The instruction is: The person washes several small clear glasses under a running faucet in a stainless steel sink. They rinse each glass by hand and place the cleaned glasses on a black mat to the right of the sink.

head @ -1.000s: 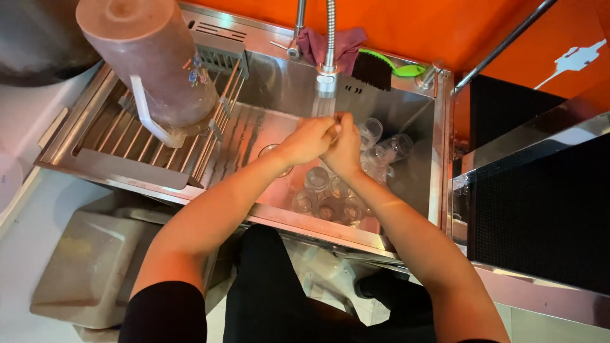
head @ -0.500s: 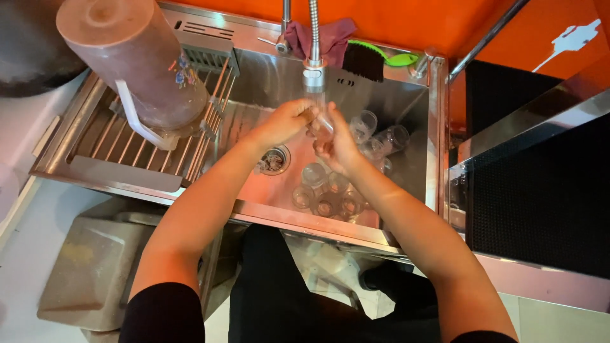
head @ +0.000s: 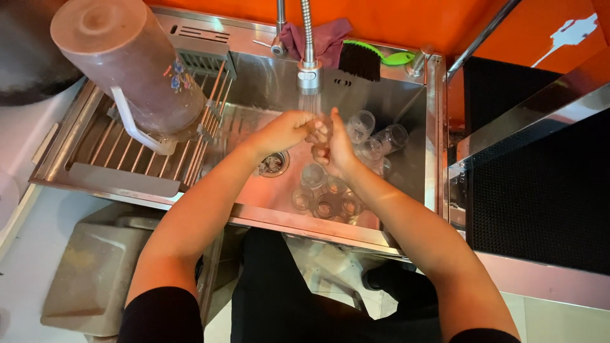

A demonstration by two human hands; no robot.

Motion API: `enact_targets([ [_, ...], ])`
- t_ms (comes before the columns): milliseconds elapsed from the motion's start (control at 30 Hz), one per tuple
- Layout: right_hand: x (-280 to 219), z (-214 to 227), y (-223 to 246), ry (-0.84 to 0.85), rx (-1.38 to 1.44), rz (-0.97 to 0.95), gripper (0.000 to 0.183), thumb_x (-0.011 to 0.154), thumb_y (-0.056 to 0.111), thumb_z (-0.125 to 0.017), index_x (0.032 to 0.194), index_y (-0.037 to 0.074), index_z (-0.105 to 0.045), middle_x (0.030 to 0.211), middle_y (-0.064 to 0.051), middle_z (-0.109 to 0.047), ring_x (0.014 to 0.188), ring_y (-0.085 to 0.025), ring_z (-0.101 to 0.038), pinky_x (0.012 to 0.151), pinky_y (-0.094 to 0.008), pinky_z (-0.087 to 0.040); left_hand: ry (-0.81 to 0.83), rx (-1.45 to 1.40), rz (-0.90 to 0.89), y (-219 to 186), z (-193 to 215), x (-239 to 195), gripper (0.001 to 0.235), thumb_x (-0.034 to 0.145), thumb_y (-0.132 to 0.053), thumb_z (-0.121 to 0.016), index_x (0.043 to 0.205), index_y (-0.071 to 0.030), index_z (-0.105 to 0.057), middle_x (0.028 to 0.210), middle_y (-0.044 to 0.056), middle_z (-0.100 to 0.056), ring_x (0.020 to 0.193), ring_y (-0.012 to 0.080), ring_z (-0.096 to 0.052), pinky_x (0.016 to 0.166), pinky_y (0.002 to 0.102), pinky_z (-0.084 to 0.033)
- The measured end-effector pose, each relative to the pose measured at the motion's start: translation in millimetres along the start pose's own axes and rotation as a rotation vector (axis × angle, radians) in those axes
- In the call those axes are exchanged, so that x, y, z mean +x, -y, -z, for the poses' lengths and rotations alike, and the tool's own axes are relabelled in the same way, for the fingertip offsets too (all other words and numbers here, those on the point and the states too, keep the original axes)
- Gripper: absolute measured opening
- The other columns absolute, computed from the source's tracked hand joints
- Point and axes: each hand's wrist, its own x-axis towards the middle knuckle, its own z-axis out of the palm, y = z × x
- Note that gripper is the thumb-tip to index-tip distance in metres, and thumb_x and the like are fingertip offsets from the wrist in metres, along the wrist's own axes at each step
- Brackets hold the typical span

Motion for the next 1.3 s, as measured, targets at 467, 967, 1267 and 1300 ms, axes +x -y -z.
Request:
enact_targets([
  [467,43.5,25.8,-29.5,-0.160,0.207,0.318,0.044,0.111,0.046,-0.035,0.120,0.011,-0.061,0.088,0.000,-0.066,0.070,-0.015,-0.071,0.062,-0.030,-0.064,-0.046,-0.525,0.080,50.0,-16.6,21.4,0.034,0.089,-0.008,-0.081,0.120,-0.001,-0.071,0.114,0.014,-0.075,0.098,0.0182,-0.073,0.086,0.033,-0.062],
  [967,-5.6,-5.6,16.0,0.036,-0.120,-0.197,0.074,0.082,0.090,-0.040,0.073,0.018,-0.053,0.053,0.008,-0.037,0.042,-0.007,-0.037,0.039,-0.018,-0.020,0.163,0.498,-0.091,13.7,4.7,5.6,0.015,0.091,-0.016,-0.073,0.101,-0.005,-0.072,0.086,0.013,-0.074,0.088,0.0339,-0.073,0.082,0.042,-0.057],
  [1267,32.8,20.4,-16.5,-0.042,0.117,0.106,0.039,0.099,0.055,-0.055,0.090,0.019,-0.046,0.060,-0.003,-0.048,0.050,-0.023,-0.047,0.048,-0.032,-0.030,-0.107,-0.143,0.020,13.0,-13.4,3.4,0.022,0.085,-0.010,-0.075,0.107,-0.006,-0.075,0.092,0.010,-0.076,0.083,0.0193,-0.072,0.079,0.034,-0.059],
  [1300,43.4,29.9,-25.4,-0.051,0.167,0.091,0.026,0.095,0.046,-0.057,0.093,0.022,-0.047,0.068,-0.001,-0.052,0.056,-0.024,-0.053,0.055,-0.035,-0.039,-0.128,-0.205,0.071,15.2,-16.2,4.8,0.019,0.087,-0.010,-0.070,0.104,-0.006,-0.076,0.089,0.009,-0.076,0.080,0.0178,-0.072,0.078,0.033,-0.058],
])
